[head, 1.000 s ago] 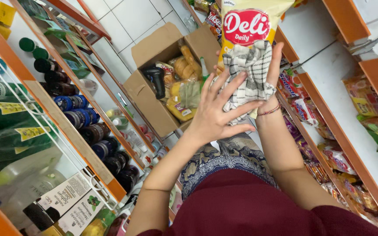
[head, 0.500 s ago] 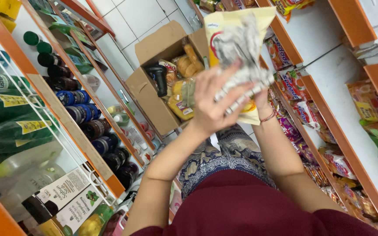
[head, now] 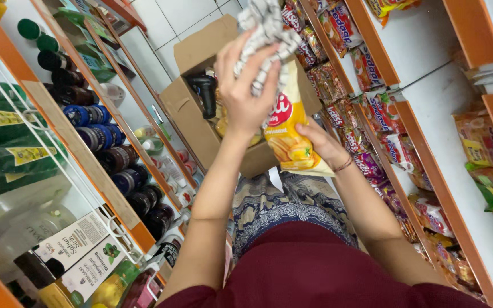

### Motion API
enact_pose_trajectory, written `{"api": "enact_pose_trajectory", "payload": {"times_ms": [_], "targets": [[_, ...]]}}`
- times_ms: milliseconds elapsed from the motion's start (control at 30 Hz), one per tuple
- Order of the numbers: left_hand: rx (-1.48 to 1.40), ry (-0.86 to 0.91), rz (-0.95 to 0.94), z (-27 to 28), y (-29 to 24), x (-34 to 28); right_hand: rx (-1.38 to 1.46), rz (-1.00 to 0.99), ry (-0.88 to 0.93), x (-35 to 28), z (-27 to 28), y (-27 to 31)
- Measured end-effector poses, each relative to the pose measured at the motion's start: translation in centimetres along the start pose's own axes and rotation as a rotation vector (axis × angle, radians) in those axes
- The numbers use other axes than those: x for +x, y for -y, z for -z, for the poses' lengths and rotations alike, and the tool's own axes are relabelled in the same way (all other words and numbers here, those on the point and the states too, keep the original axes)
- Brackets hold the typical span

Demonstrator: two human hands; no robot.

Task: The person takes packaged food items from a cardboard box, scans them with a handheld scanner, and places them onto store shelves while also using a spray bottle on the shelves.

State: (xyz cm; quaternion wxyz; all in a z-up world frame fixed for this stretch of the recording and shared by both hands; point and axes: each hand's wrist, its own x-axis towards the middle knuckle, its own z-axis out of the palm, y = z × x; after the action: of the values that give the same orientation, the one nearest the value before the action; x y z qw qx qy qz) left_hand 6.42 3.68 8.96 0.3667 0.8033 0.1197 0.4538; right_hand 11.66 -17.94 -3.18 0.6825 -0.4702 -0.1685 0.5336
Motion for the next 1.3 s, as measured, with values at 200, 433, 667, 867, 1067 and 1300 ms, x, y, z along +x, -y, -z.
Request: {"api": "enact_pose_trajectory", "payload": {"times_ms": [200,433,667,867,1067,1300], "targets": [[0.036,-0.095,0.459,-4.4,12.6,-4.1,0.353,-0.142,-0.163,0.6,3.5,-4.0],[0.537,0.243,0.671,-9.3,20.3,-15.4,0.618,-0.035,-0.294,2.8,6.4,-5.4],[0.429,0.673,0.759,-8.4,20.4,-16.6,0.521,-0.024,-0.037,3.6,2.0,-0.1],[-0.137,0.515,0.69,-7.1,15.4,-13.2,0.847,0.07,0.321,4.8,0.3,0.5],[-1.026,0.374,0.829,-4.2,5.9,-7.4,0.903,-0.03,0.681,5.5,1.0,-1.2],[-0.773,0.393,0.665,-1.1,-2.2,-2.2,0.412,0.136,-0.258,0.7,-0.8,0.5]]}}
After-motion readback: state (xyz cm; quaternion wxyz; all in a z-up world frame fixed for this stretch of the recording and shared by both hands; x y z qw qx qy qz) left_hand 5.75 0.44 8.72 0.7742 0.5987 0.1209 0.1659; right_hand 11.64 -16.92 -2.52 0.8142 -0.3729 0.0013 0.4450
